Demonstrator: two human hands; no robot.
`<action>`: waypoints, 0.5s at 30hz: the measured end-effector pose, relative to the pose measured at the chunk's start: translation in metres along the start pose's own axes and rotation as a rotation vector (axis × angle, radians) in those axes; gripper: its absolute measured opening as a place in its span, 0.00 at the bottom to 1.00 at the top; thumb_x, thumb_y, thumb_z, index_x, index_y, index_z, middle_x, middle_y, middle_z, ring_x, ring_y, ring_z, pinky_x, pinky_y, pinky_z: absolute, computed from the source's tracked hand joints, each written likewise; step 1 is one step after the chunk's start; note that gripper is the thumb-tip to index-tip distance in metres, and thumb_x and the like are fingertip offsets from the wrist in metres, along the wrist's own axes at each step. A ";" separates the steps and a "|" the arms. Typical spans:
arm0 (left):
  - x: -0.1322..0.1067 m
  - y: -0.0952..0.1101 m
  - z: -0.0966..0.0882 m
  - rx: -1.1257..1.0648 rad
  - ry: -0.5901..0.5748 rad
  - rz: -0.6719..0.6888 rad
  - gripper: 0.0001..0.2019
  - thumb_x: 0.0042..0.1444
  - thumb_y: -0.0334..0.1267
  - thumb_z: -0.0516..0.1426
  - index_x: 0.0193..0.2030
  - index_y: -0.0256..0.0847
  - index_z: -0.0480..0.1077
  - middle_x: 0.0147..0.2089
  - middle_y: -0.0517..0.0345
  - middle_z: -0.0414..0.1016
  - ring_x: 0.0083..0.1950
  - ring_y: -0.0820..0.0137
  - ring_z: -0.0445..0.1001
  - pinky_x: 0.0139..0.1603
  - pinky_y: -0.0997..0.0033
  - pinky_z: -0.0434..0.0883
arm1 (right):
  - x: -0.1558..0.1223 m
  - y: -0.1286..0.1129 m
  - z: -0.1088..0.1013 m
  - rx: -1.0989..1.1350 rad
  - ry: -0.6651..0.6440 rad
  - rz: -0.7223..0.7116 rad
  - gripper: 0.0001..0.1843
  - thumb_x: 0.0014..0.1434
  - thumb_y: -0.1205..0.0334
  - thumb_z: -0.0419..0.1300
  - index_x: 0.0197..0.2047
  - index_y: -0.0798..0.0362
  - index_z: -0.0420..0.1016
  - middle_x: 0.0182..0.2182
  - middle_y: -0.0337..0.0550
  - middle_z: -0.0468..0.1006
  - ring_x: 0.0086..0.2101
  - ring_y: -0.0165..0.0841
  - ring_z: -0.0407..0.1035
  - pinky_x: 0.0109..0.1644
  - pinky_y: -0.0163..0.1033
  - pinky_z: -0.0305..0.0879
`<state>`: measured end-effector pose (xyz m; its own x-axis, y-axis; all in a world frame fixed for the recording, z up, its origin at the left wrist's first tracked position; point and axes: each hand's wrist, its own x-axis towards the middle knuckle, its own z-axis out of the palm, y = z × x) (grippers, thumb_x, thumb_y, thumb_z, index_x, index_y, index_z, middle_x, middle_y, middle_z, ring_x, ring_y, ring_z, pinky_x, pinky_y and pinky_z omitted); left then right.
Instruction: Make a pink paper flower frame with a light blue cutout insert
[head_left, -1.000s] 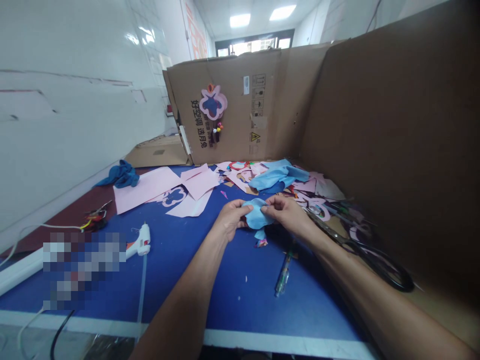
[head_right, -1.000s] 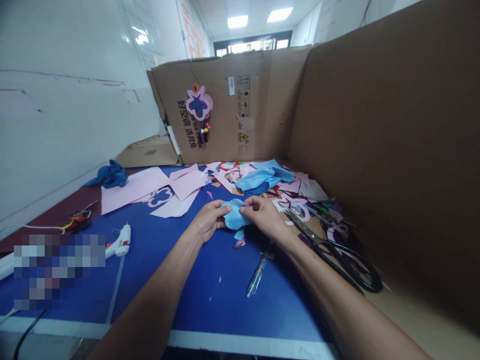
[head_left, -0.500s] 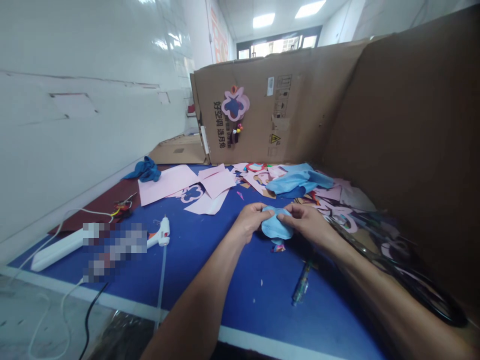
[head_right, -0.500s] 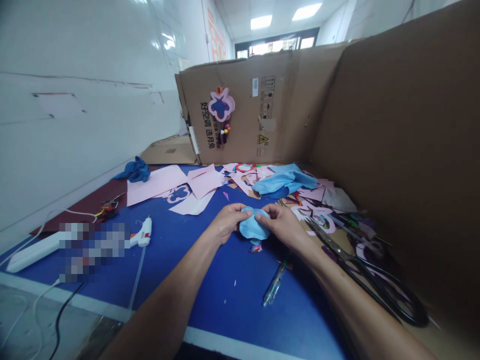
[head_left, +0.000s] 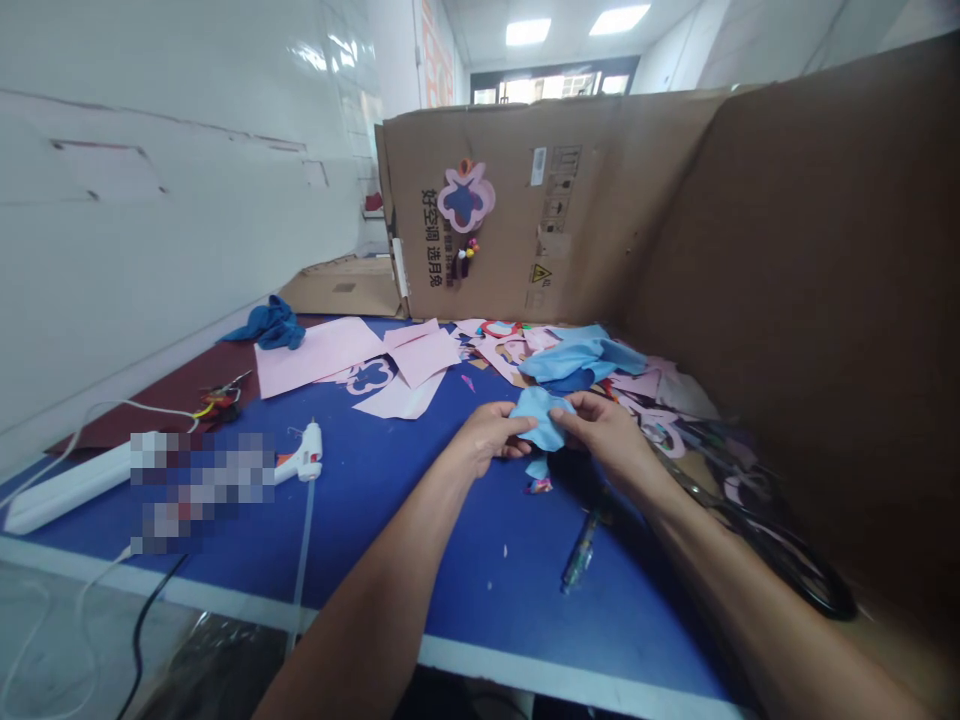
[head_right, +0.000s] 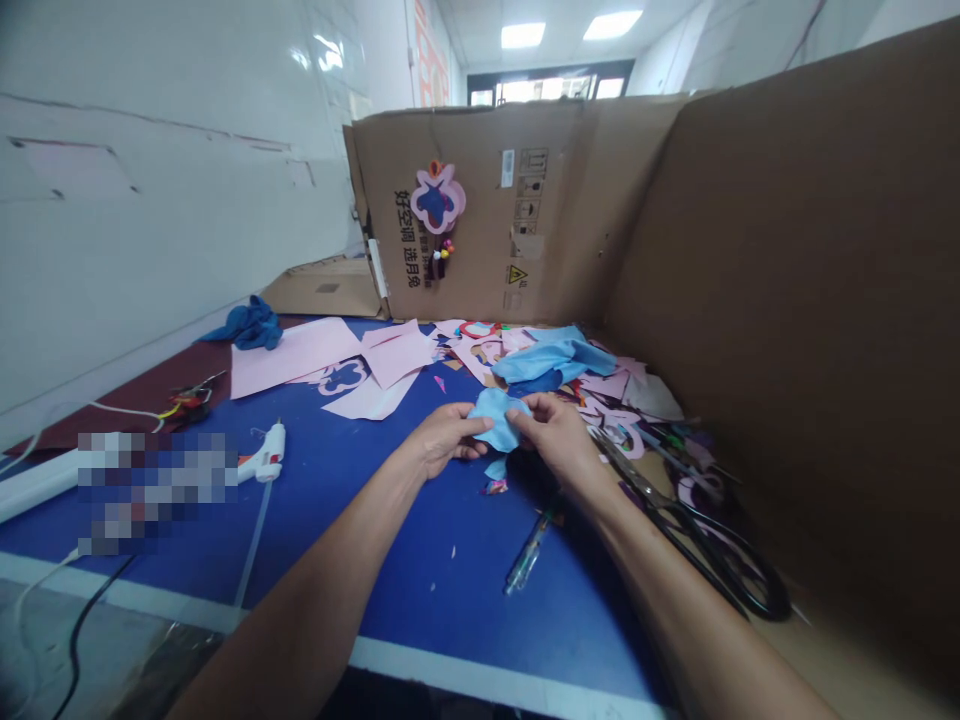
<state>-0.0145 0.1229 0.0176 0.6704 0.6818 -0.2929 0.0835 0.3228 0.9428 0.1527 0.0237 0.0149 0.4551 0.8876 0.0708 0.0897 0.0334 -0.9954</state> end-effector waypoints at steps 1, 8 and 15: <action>0.001 0.000 -0.001 -0.018 0.027 0.015 0.07 0.57 0.35 0.69 0.39 0.37 0.78 0.30 0.56 0.80 0.25 0.76 0.75 0.26 0.78 0.69 | 0.000 0.001 0.000 -0.014 -0.005 -0.007 0.28 0.45 0.38 0.79 0.35 0.51 0.77 0.25 0.37 0.77 0.25 0.31 0.68 0.29 0.36 0.65; 0.005 0.004 -0.004 -0.088 0.108 0.127 0.07 0.53 0.35 0.70 0.34 0.39 0.76 0.31 0.57 0.79 0.28 0.74 0.76 0.29 0.77 0.71 | -0.002 0.001 0.001 -0.079 -0.078 0.003 0.28 0.49 0.39 0.77 0.39 0.51 0.78 0.28 0.39 0.81 0.29 0.35 0.74 0.32 0.37 0.68; 0.004 -0.002 0.001 -0.080 -0.018 0.198 0.12 0.48 0.40 0.71 0.35 0.39 0.76 0.30 0.57 0.78 0.28 0.71 0.75 0.31 0.72 0.71 | -0.003 -0.004 0.004 -0.051 -0.065 -0.036 0.28 0.49 0.37 0.75 0.37 0.51 0.75 0.25 0.36 0.77 0.26 0.31 0.68 0.30 0.37 0.64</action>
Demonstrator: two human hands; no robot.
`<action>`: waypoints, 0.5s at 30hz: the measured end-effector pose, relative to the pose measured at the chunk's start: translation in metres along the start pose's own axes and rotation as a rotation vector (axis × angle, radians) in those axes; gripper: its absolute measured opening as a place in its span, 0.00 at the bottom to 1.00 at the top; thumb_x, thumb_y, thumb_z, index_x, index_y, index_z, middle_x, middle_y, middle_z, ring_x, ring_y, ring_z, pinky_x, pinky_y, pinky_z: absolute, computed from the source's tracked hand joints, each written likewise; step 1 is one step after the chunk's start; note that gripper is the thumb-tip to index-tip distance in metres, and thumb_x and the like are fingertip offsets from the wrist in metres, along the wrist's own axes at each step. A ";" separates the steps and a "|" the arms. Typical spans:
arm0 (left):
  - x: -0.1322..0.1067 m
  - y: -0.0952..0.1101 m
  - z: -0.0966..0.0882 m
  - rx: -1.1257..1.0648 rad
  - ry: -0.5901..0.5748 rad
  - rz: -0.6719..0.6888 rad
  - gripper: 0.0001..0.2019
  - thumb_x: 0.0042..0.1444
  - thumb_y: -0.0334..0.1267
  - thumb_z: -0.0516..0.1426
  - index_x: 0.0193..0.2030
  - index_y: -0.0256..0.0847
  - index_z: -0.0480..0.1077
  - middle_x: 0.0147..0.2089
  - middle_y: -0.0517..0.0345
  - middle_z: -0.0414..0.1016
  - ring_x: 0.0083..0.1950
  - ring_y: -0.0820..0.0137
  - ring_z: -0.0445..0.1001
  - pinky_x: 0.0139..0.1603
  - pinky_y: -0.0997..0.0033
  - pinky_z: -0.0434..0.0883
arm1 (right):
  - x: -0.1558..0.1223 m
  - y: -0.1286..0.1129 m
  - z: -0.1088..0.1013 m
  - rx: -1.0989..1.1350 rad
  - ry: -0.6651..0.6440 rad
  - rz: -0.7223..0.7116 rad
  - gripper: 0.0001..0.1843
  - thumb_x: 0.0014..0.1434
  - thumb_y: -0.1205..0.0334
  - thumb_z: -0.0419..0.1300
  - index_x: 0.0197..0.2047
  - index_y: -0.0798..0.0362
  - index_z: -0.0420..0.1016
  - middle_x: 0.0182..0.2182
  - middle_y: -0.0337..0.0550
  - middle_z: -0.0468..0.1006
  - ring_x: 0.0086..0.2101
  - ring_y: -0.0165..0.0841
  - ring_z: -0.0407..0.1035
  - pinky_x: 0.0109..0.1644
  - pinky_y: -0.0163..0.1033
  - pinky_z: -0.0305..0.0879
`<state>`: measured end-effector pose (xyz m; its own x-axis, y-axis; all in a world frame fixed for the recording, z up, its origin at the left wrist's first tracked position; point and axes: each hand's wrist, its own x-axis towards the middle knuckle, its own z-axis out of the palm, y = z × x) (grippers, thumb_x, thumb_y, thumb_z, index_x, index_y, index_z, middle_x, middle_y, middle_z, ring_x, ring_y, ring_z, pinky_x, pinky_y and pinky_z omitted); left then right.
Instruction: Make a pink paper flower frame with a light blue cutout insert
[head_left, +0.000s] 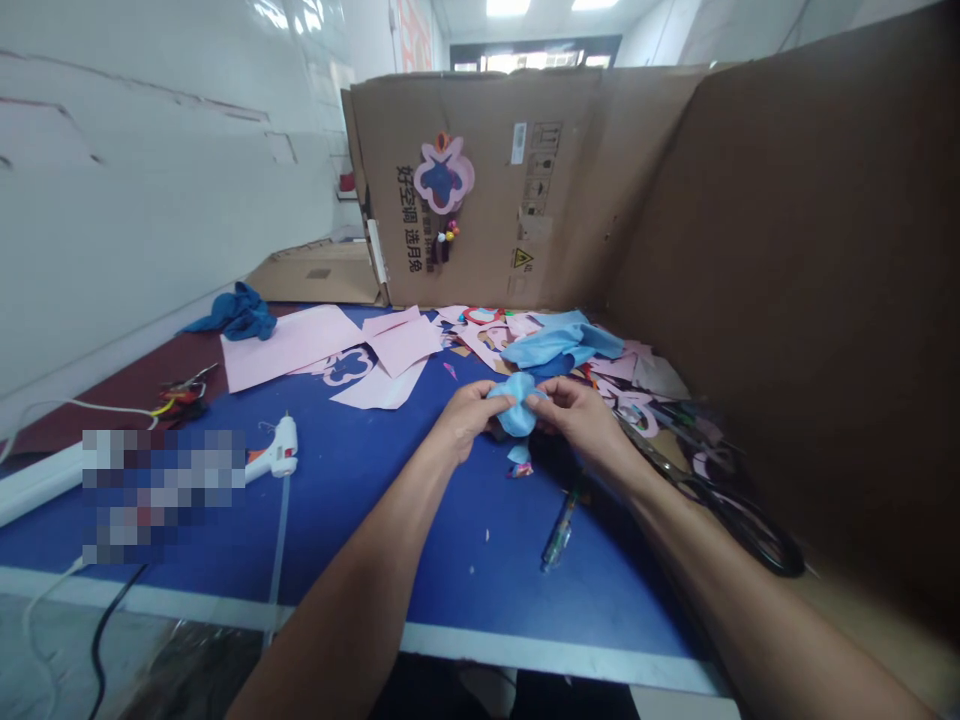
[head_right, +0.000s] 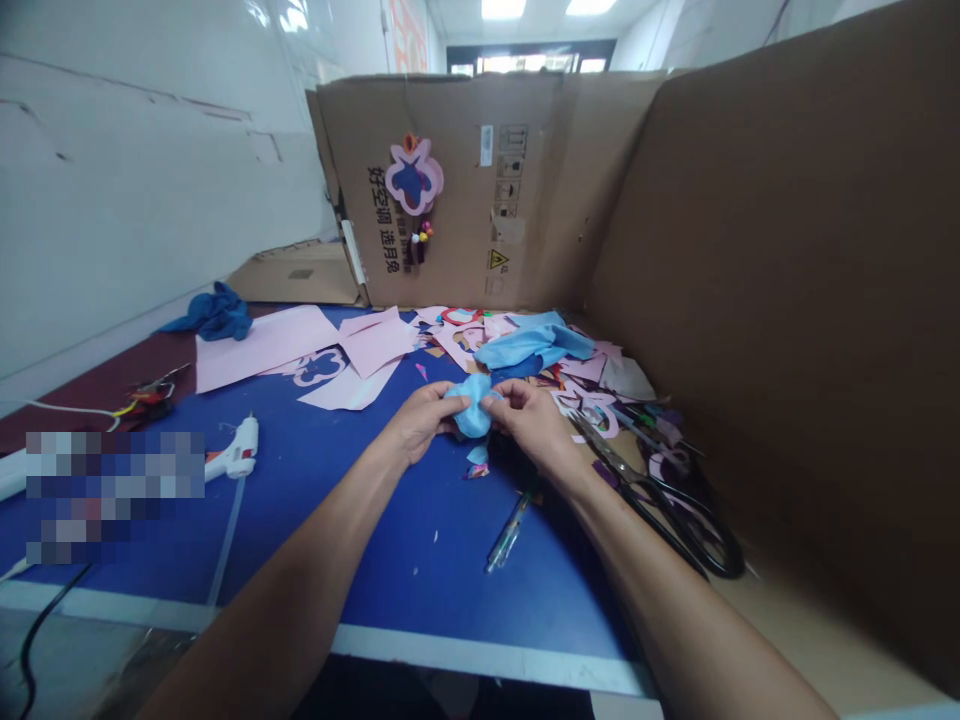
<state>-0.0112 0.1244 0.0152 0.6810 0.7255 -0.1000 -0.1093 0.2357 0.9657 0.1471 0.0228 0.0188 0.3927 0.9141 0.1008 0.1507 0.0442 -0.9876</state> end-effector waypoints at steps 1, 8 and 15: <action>0.001 0.000 0.000 -0.030 0.018 0.030 0.13 0.46 0.41 0.71 0.34 0.39 0.75 0.29 0.58 0.78 0.28 0.71 0.75 0.32 0.71 0.71 | 0.000 -0.001 -0.001 -0.005 -0.004 -0.002 0.27 0.50 0.37 0.75 0.37 0.51 0.75 0.26 0.36 0.76 0.26 0.31 0.68 0.31 0.37 0.64; 0.011 0.013 -0.016 -0.285 0.281 0.256 0.19 0.39 0.41 0.73 0.36 0.41 0.74 0.34 0.59 0.80 0.34 0.68 0.78 0.40 0.67 0.76 | 0.004 -0.004 -0.022 -0.374 -0.031 -0.111 0.18 0.58 0.45 0.69 0.43 0.50 0.79 0.28 0.39 0.79 0.29 0.36 0.71 0.33 0.40 0.64; 0.015 0.021 -0.032 -0.313 0.599 0.284 0.17 0.40 0.40 0.69 0.38 0.40 0.72 0.31 0.62 0.77 0.30 0.71 0.75 0.35 0.72 0.72 | -0.008 -0.005 -0.009 -0.894 -0.100 -0.128 0.16 0.65 0.49 0.69 0.53 0.46 0.84 0.37 0.43 0.85 0.34 0.39 0.75 0.36 0.40 0.61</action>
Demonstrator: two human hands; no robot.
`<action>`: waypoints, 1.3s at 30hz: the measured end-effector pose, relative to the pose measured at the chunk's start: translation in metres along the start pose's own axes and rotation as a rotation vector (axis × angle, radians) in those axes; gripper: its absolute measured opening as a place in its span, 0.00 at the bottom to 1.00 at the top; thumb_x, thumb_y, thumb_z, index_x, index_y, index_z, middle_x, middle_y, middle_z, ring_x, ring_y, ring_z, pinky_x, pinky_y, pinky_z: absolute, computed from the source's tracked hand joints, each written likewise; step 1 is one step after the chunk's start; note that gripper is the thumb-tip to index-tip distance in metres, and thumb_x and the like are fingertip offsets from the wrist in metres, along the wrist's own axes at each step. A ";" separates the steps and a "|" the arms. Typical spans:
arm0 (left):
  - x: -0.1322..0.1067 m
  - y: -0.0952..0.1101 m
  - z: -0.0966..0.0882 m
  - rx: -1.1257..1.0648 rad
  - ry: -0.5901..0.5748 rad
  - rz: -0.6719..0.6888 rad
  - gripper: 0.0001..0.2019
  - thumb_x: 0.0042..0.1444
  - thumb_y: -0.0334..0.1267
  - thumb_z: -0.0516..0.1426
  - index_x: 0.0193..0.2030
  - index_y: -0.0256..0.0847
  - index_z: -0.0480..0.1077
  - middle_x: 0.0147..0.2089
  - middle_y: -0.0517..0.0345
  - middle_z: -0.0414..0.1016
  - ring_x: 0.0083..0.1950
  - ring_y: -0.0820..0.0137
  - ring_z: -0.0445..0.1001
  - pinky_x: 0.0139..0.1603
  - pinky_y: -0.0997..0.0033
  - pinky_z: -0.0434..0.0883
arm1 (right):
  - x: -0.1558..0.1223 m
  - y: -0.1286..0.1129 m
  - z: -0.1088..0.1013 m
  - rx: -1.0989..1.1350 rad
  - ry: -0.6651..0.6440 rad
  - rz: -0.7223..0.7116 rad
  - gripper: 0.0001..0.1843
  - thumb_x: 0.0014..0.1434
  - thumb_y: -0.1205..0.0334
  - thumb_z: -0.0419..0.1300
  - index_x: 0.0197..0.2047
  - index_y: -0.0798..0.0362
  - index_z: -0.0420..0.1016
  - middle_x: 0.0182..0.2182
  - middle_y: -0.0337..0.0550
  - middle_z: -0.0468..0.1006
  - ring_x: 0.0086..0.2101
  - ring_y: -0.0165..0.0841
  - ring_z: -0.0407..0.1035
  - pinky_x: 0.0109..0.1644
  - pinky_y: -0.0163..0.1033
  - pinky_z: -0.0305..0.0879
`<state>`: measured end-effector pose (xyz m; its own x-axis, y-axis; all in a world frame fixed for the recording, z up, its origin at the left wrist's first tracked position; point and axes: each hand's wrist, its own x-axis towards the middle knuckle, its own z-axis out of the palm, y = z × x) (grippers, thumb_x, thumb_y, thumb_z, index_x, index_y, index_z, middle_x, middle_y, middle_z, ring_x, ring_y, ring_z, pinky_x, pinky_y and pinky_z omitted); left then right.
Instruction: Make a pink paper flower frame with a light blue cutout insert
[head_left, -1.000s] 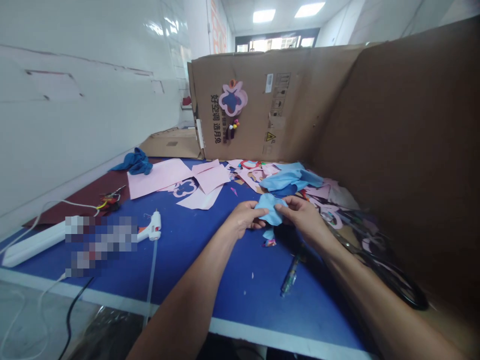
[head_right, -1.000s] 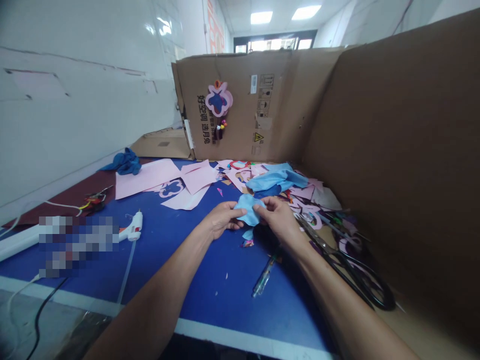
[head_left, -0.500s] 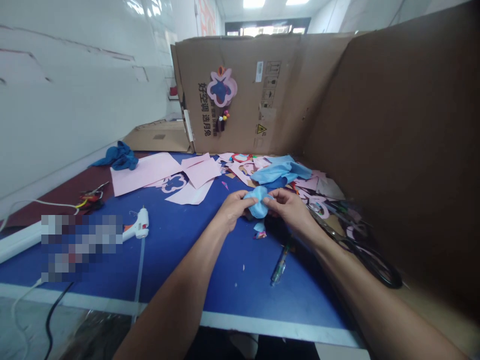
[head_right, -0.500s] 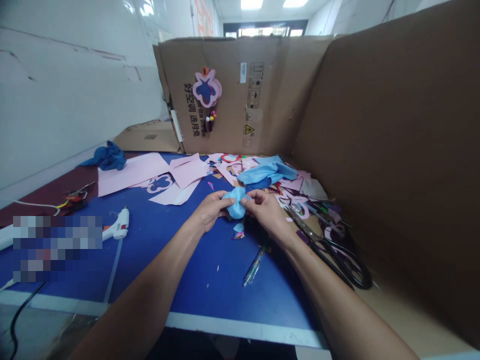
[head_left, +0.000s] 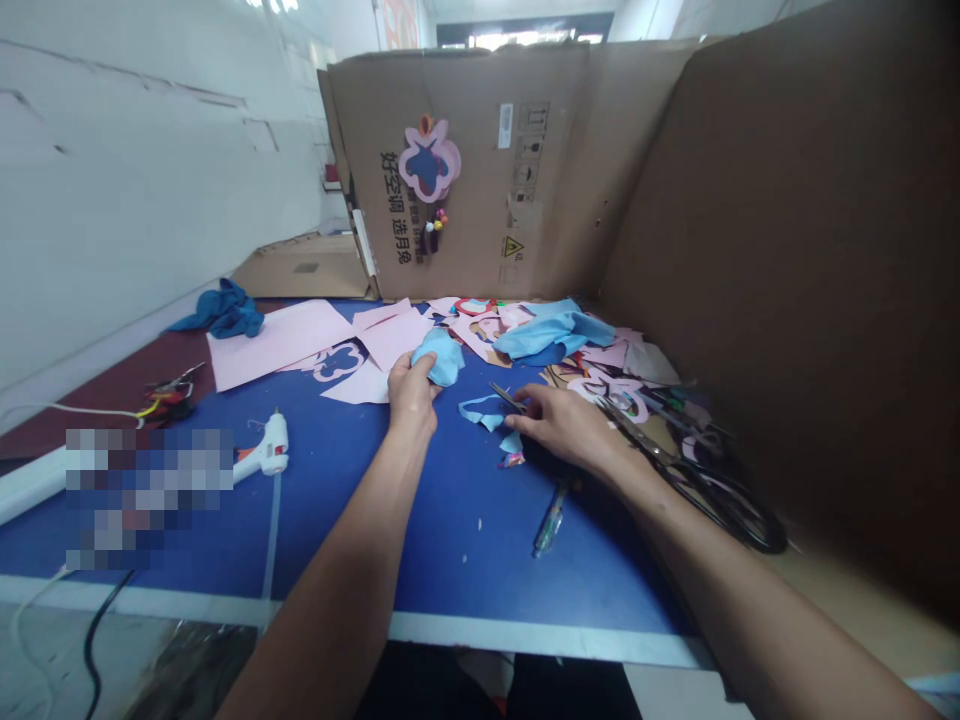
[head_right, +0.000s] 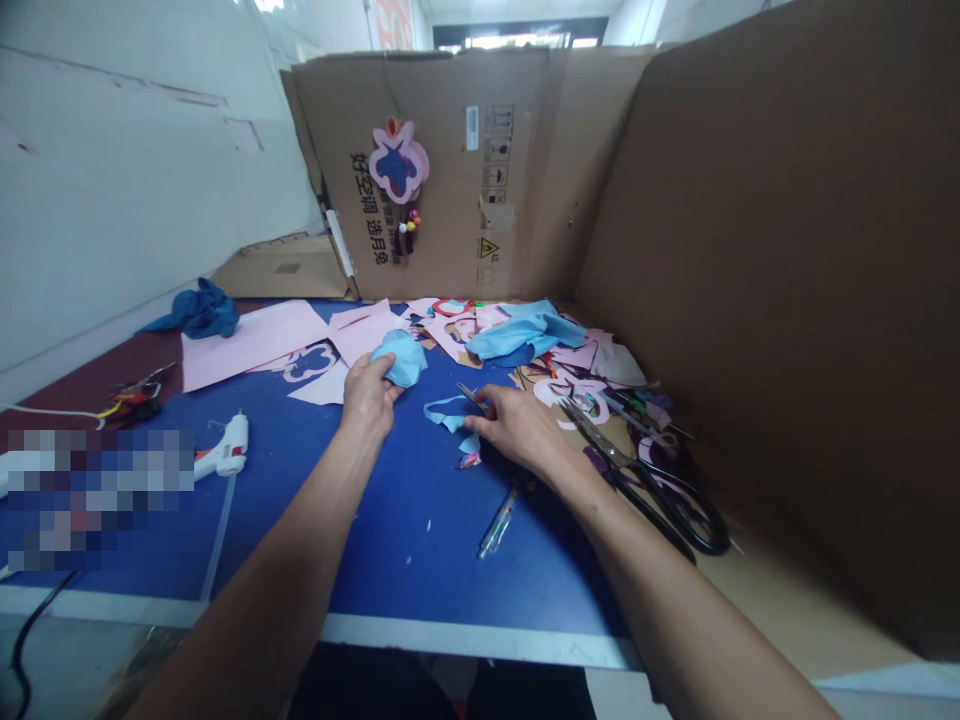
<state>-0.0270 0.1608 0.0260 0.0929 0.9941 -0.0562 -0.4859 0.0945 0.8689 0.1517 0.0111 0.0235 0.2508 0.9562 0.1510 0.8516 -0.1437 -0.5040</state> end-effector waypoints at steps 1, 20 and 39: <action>0.000 0.000 0.000 0.002 0.004 -0.003 0.17 0.40 0.40 0.69 0.38 0.40 0.73 0.31 0.62 0.77 0.30 0.71 0.75 0.35 0.72 0.72 | -0.002 -0.004 0.004 -0.046 -0.017 -0.022 0.15 0.65 0.51 0.69 0.53 0.46 0.84 0.38 0.44 0.85 0.35 0.40 0.76 0.36 0.40 0.61; 0.000 -0.022 -0.002 0.072 -0.015 -0.062 0.16 0.43 0.40 0.66 0.40 0.39 0.73 0.32 0.60 0.78 0.30 0.70 0.76 0.33 0.72 0.73 | -0.001 0.039 -0.074 0.031 0.544 0.190 0.19 0.62 0.53 0.62 0.52 0.52 0.85 0.43 0.55 0.87 0.43 0.50 0.80 0.48 0.50 0.71; -0.008 -0.034 -0.002 0.264 0.046 -0.087 0.04 0.54 0.29 0.64 0.34 0.41 0.76 0.34 0.57 0.78 0.36 0.68 0.74 0.36 0.72 0.69 | 0.209 -0.142 0.037 -0.449 -0.064 -0.534 0.23 0.72 0.67 0.55 0.62 0.54 0.84 0.71 0.54 0.73 0.67 0.48 0.69 0.70 0.46 0.64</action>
<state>-0.0126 0.1493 -0.0040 0.0815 0.9848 -0.1533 -0.2337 0.1684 0.9576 0.0657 0.2406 0.0954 -0.2708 0.9364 0.2231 0.9620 0.2716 0.0274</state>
